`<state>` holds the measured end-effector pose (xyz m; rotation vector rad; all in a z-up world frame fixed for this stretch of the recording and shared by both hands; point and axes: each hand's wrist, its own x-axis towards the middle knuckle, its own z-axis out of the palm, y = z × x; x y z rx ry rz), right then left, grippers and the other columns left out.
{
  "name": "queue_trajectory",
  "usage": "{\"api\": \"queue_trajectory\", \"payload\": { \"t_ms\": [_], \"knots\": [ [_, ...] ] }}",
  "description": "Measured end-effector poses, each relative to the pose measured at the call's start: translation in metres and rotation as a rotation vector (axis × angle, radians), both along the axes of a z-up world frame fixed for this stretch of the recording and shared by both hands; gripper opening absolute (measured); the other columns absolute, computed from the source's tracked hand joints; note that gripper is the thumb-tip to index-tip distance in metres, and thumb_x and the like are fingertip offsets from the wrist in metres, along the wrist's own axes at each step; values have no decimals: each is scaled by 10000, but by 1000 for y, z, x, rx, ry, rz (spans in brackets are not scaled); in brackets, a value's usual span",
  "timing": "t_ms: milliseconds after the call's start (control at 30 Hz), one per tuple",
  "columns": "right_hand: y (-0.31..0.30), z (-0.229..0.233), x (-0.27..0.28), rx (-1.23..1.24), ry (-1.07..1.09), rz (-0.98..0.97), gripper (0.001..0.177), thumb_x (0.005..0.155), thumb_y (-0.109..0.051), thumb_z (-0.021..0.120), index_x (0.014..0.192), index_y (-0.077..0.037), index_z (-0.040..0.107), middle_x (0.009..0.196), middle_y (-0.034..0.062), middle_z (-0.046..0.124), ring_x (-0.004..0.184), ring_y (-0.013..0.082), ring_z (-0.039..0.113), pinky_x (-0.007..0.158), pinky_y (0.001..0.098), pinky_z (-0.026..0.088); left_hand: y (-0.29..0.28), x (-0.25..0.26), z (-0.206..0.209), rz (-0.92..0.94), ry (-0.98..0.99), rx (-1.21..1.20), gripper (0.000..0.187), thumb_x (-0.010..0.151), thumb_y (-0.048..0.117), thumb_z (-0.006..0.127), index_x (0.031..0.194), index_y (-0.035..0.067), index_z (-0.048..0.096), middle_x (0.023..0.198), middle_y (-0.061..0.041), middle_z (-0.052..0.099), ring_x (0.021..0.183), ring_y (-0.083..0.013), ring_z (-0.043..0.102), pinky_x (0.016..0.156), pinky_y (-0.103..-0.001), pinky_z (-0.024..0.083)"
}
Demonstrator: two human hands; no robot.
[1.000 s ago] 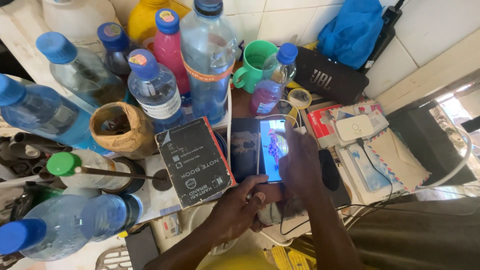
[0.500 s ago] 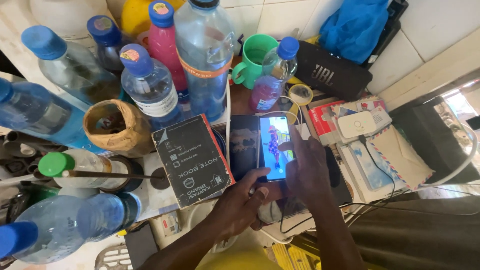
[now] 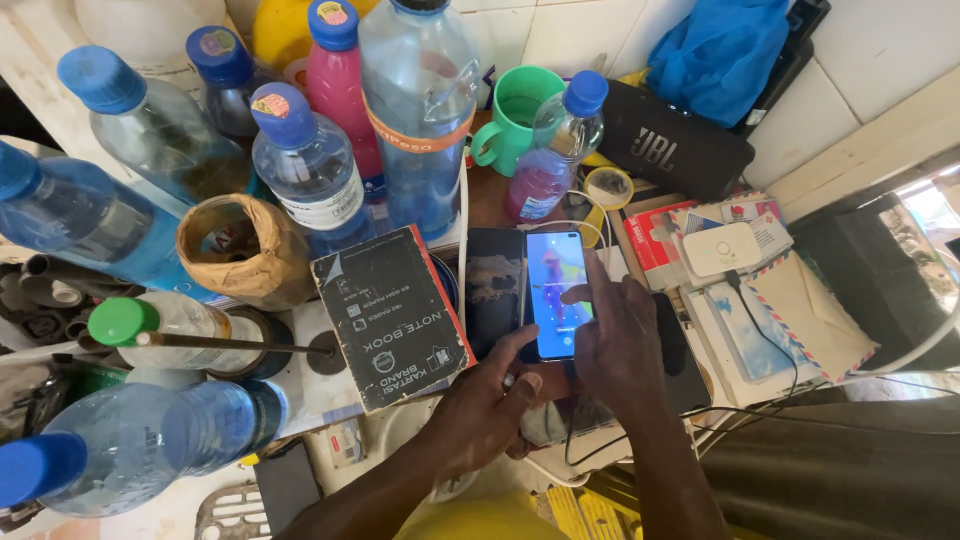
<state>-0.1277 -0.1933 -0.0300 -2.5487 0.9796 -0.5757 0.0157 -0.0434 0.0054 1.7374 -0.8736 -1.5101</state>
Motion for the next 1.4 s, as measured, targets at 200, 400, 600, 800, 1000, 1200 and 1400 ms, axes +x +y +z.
{"api": "queue_trajectory", "payload": {
  "t_ms": [200, 400, 600, 800, 1000, 1200, 1400],
  "knots": [
    [-1, -9, 1, -66, -86, 150, 756, 903, -23, 454, 1648, -5, 331, 1227, 70, 790, 1148, 321, 599, 1137, 550, 367, 0, -1, -17, -26, -111, -51, 667, 1023, 440, 440, 1683, 409, 344, 1193, -65, 696, 951, -269, 737, 803, -408, 509],
    [-6, -23, -3, -184, -66, 98, 833, 874, 1, 487, 1682, -52, 290, 1242, 0, 789, 1067, 321, 524, 1046, 538, 392, 1, 1, -4, 8, 18, 2, 640, 1049, 391, 433, 1680, 417, 328, 1161, -9, 674, 614, -206, 759, 732, -350, 580],
    [8, -9, -13, -17, 47, 46, 760, 863, 63, 454, 1616, 9, 370, 1141, 81, 801, 1079, 375, 524, 1000, 597, 417, 1, 2, -6, -30, -60, 1, 660, 1027, 452, 413, 1680, 452, 317, 1192, -28, 690, 924, -251, 768, 800, -403, 530],
    [11, -11, -18, 0, 32, 43, 793, 844, 13, 421, 1633, 13, 337, 1256, 58, 776, 1240, 398, 504, 1149, 585, 341, 1, 0, -8, -32, -21, -81, 659, 1040, 435, 413, 1691, 372, 335, 767, -105, 776, 608, -226, 762, 720, -389, 576],
    [-4, -17, -11, -192, -67, 34, 727, 904, 40, 495, 1610, 62, 319, 1258, 130, 757, 1113, 382, 653, 1143, 650, 348, 0, -5, -6, 16, 86, -92, 649, 1054, 370, 445, 1694, 324, 346, 1012, -102, 651, 550, -246, 725, 575, -400, 642],
    [4, 8, -11, 48, -168, -209, 677, 935, -62, 431, 1605, 32, 412, 1203, 77, 753, 1230, 325, 563, 1088, 521, 390, 1, -1, -5, -14, 74, -94, 670, 1059, 405, 421, 1712, 344, 286, 688, -110, 729, 564, -222, 747, 621, -384, 608],
    [9, -2, -29, 95, -176, -320, 670, 910, -145, 481, 1574, -70, 530, 1135, 27, 776, 1210, 293, 603, 1058, 518, 445, -3, -3, -17, -29, -34, -114, 699, 1024, 461, 422, 1709, 360, 330, 924, -74, 624, 645, -237, 648, 665, -429, 494]
  ]
}}
